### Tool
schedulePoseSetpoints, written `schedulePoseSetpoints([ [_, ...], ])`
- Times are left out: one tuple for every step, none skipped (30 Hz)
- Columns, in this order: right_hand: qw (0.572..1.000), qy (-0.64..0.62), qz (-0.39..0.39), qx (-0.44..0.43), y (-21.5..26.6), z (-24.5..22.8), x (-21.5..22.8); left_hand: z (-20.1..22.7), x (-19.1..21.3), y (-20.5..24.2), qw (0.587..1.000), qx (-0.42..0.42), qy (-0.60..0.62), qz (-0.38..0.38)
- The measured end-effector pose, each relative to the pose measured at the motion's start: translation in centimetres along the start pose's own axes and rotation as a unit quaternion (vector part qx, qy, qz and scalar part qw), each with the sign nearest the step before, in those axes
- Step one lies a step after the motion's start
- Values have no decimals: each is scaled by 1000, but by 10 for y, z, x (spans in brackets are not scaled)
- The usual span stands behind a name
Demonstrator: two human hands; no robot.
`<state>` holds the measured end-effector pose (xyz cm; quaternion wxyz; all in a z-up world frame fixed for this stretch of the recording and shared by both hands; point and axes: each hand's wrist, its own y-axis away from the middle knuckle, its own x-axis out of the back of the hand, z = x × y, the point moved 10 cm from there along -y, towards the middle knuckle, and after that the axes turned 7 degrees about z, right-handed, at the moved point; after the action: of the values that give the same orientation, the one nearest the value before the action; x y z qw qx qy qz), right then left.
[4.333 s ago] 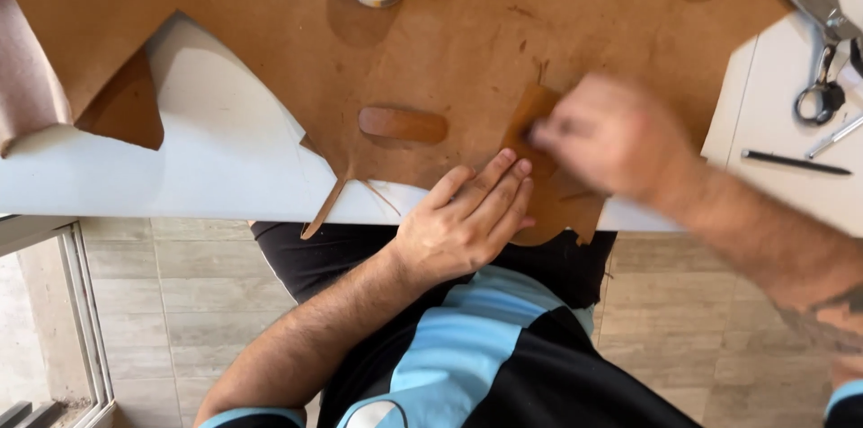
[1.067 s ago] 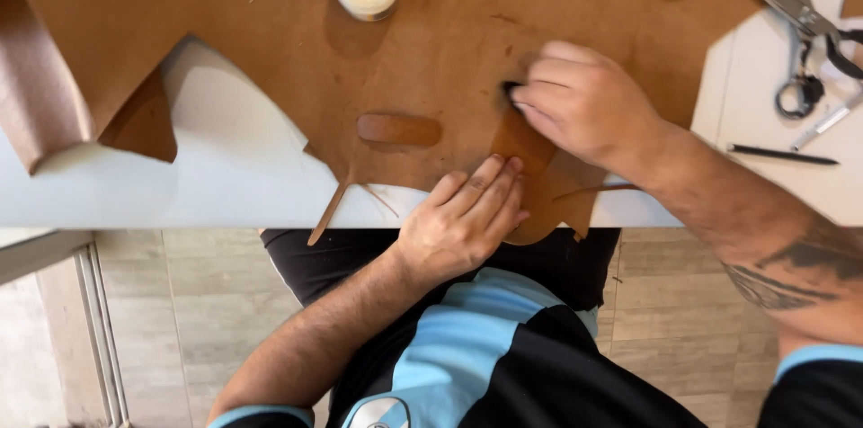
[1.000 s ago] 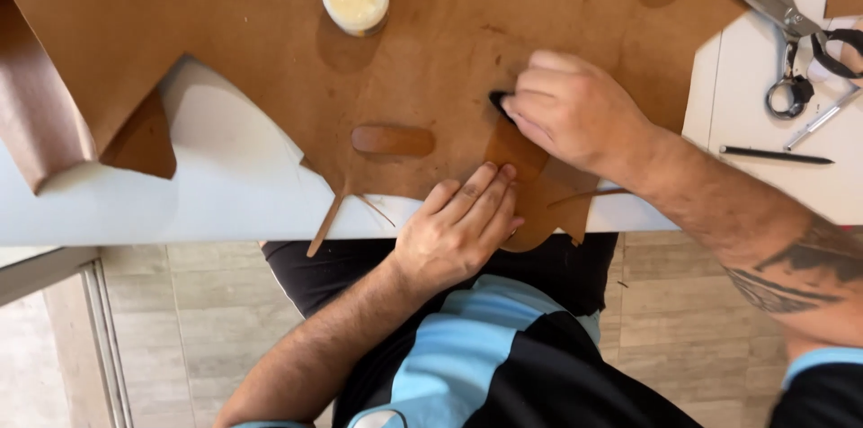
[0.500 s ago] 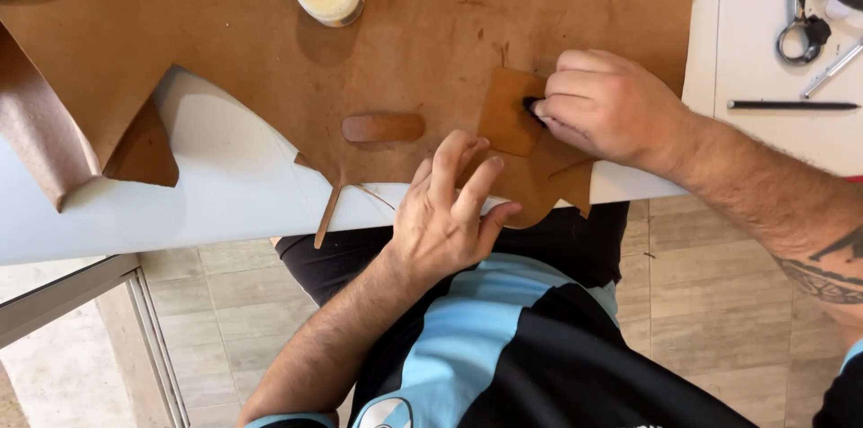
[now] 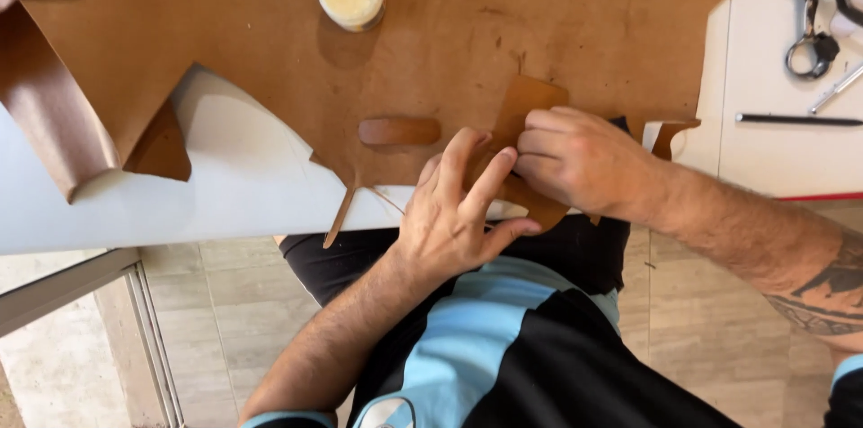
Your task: Applying adhesive to small leather cutouts using a cloth in a workshop environment.
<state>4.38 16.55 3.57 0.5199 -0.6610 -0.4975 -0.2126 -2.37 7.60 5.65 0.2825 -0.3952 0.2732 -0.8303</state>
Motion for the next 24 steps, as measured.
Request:
schedulePoseSetpoints([
  [1000,0,-3,-3,-2,-1,4,0,0,3,1000,3,4,0],
  [1000,2,3,-1,-4,-3,10,3,1,5,1000,-13,-15,8],
  [1000,6,11,8,-10,-1,16,4,2,4,999,-32,-38,21],
  [1000,8,9,12,-11,2,22,2,-1,3,998,-32,-39,25],
  [1000,22,13,8,-11,3,26,2,2,5,999,-27,-34,32],
  [999,37,16,3,-11,5,30,3,4,7,999,-23,-28,39],
  [999,38,17,1,-10,4,25,3,3,9,999,-24,-26,38],
  [998,53,16,1,-9,4,21,6,3,12,997,-36,-48,50],
  [997,72,16,2,-7,7,19,8,1,12,994,-51,-67,65],
  [997,78,16,-1,-9,9,18,7,-2,9,994,-55,-63,66],
  [997,77,16,-5,-11,8,14,11,0,8,992,-68,-79,71],
  [997,77,15,-9,-13,7,10,14,1,8,989,-81,-95,76],
  [997,76,14,-11,-18,4,10,14,1,10,990,-80,-94,75],
  [997,73,14,-19,-23,3,10,14,1,11,989,-80,-99,72],
  [997,69,14,-23,-31,2,11,13,0,11,989,-80,-106,72],
  [997,69,13,-22,-27,7,10,12,0,10,988,-79,-107,73],
  [997,72,1,-26,-23,11,5,12,1,10,988,-78,-110,70],
  [997,76,-11,-31,-18,15,1,13,2,10,988,-77,-113,67],
  [997,75,-12,-29,-15,22,0,13,2,9,988,-76,-114,68],
  [995,93,-12,-35,-11,31,0,13,1,8,987,-79,-127,65],
  [993,111,-13,-45,-5,38,0,15,-1,8,986,-81,-136,60],
  [993,111,-16,-47,-5,29,-2,17,-1,8,986,-79,-133,60],
  [994,94,-19,-49,-7,23,-5,17,0,7,984,-84,-144,61],
  [995,77,-23,-51,-9,17,-7,19,0,5,982,-90,-154,63],
])
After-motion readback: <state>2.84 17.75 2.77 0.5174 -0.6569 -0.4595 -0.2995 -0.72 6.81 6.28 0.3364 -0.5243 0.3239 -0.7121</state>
